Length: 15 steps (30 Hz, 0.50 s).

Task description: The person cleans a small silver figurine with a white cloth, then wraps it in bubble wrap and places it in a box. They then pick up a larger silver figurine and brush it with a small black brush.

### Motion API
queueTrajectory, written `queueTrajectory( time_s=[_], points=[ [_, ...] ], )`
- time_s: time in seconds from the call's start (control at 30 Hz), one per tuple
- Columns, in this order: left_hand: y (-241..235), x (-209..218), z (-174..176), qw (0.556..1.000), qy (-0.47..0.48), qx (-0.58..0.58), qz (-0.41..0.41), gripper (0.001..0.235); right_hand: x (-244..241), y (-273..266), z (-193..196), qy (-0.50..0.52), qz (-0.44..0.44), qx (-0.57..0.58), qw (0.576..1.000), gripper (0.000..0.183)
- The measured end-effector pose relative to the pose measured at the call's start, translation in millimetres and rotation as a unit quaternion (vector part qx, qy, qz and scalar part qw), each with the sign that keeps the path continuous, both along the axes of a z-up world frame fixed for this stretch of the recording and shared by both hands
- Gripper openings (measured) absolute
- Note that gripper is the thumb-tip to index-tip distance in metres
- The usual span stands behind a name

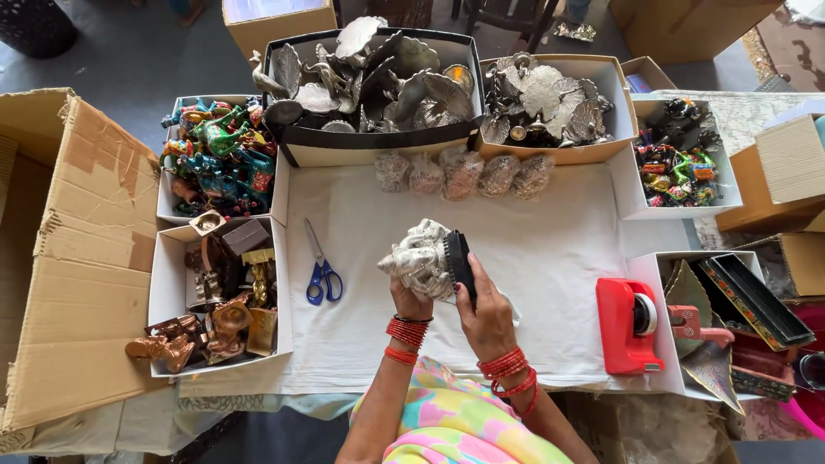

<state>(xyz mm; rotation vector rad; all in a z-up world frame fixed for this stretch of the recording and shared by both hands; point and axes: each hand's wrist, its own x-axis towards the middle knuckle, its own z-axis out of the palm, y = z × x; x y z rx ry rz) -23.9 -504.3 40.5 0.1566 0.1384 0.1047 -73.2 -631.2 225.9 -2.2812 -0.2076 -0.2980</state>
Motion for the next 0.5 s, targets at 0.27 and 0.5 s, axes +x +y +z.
queueTrajectory(
  time_s=[0.27, 0.5],
  points=[
    [-14.5, 1.8, 37.4, 0.991, -0.078, 0.09, 0.055, 0.062, 45.4, 1.5, -19.1, -0.066, 0.021, -0.07, 0.995, 0.045],
    [-11.1, 12.1, -26.3, 0.99, -0.135, 0.03, -0.027, 0.072, -1.7, -4.9, -12.5, -0.089, 0.083, -0.089, 0.989, 0.049]
  ],
)
